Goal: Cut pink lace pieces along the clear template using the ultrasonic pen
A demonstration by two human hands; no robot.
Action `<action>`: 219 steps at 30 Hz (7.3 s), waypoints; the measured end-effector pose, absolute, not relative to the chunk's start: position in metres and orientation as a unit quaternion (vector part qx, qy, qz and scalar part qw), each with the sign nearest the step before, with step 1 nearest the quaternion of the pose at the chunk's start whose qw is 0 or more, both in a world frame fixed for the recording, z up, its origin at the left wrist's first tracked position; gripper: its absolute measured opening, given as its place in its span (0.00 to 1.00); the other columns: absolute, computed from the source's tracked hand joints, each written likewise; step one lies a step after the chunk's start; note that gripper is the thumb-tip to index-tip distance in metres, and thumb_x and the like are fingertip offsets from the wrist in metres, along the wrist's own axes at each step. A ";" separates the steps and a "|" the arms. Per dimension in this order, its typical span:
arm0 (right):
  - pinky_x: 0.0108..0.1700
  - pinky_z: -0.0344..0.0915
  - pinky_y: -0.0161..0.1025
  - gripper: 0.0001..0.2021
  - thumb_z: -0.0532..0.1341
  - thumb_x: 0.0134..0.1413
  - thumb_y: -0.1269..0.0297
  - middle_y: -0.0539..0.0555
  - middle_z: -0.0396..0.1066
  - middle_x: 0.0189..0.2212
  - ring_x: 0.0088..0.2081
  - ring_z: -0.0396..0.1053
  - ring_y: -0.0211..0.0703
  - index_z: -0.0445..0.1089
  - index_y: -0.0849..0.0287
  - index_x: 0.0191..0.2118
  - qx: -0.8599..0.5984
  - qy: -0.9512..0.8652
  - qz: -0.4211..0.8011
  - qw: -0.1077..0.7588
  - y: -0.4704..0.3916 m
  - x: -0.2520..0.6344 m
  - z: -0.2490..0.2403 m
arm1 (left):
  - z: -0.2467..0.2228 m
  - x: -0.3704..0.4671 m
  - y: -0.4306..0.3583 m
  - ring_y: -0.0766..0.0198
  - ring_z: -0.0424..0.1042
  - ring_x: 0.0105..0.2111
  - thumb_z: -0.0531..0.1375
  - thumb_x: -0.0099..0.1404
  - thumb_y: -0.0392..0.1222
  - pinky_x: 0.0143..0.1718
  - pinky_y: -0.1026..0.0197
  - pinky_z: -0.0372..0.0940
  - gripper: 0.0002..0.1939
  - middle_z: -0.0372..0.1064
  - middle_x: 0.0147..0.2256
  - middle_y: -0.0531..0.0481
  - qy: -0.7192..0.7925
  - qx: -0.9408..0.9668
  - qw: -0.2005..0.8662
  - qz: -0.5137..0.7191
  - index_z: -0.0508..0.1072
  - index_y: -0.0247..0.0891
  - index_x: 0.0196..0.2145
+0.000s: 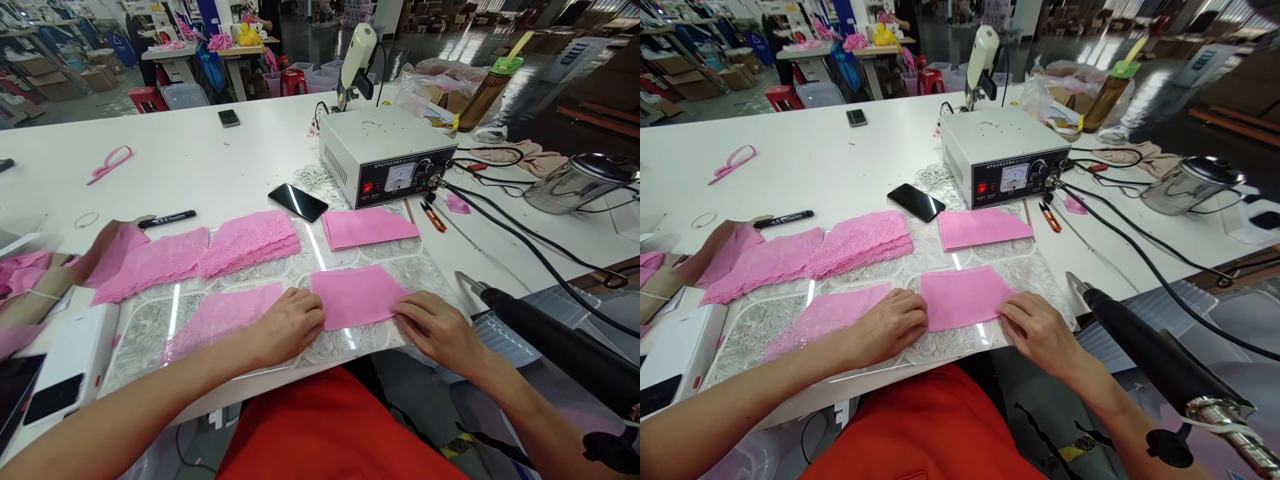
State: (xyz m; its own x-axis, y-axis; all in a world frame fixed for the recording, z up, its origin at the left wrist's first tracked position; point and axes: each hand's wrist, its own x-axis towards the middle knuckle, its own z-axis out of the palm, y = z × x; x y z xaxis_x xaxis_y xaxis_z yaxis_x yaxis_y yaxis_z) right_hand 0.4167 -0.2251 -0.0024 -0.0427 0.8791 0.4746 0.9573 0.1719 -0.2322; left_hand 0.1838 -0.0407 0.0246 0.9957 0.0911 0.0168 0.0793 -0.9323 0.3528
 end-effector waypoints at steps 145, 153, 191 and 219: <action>0.41 0.71 0.41 0.07 0.56 0.53 0.75 0.55 0.69 0.37 0.41 0.70 0.43 0.63 0.55 0.31 -0.683 -0.644 -0.058 0.341 -0.198 0.439 0.016 | 0.032 0.319 -0.049 0.66 0.66 0.29 0.59 0.60 0.34 0.34 0.64 0.61 0.09 0.66 0.27 0.54 0.066 0.924 0.375 0.023 0.75 0.38 0.38; 0.32 0.70 0.36 0.04 0.56 0.58 0.70 0.55 0.70 0.38 0.36 0.70 0.39 0.67 0.56 0.35 -0.705 -0.577 0.014 0.411 -0.203 0.433 0.010 | 0.039 0.309 -0.037 0.68 0.66 0.27 0.57 0.61 0.40 0.28 0.66 0.60 0.08 0.68 0.25 0.54 0.087 0.866 0.493 0.009 0.70 0.36 0.26; 0.27 0.64 0.36 0.05 0.56 0.57 0.68 0.53 0.71 0.28 0.26 0.66 0.37 0.70 0.58 0.35 -0.601 -0.724 0.145 0.304 -0.096 0.299 0.014 | 0.040 -0.005 0.030 0.62 0.70 0.46 0.47 0.45 0.19 0.41 0.65 0.64 0.24 0.68 0.48 0.49 0.235 0.935 0.264 0.015 0.74 0.38 0.33; 0.27 0.55 0.34 0.06 0.57 0.50 0.70 0.48 0.67 0.22 0.24 0.59 0.34 0.70 0.58 0.26 -0.662 -0.662 0.245 0.251 -0.058 0.308 0.010 | 0.017 -0.019 0.026 0.60 0.71 0.48 0.50 0.65 0.27 0.47 0.61 0.69 0.18 0.67 0.52 0.44 0.207 0.961 0.161 0.091 0.76 0.39 0.42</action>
State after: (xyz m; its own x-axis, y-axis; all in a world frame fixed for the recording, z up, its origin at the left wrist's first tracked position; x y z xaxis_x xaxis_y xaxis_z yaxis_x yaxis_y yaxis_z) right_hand 0.3076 -0.0575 0.0103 0.0020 1.0000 0.0080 0.7538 0.0038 -0.6571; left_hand -0.0193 0.0264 0.0172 0.8976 0.4273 0.1085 0.3684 -0.8622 0.3477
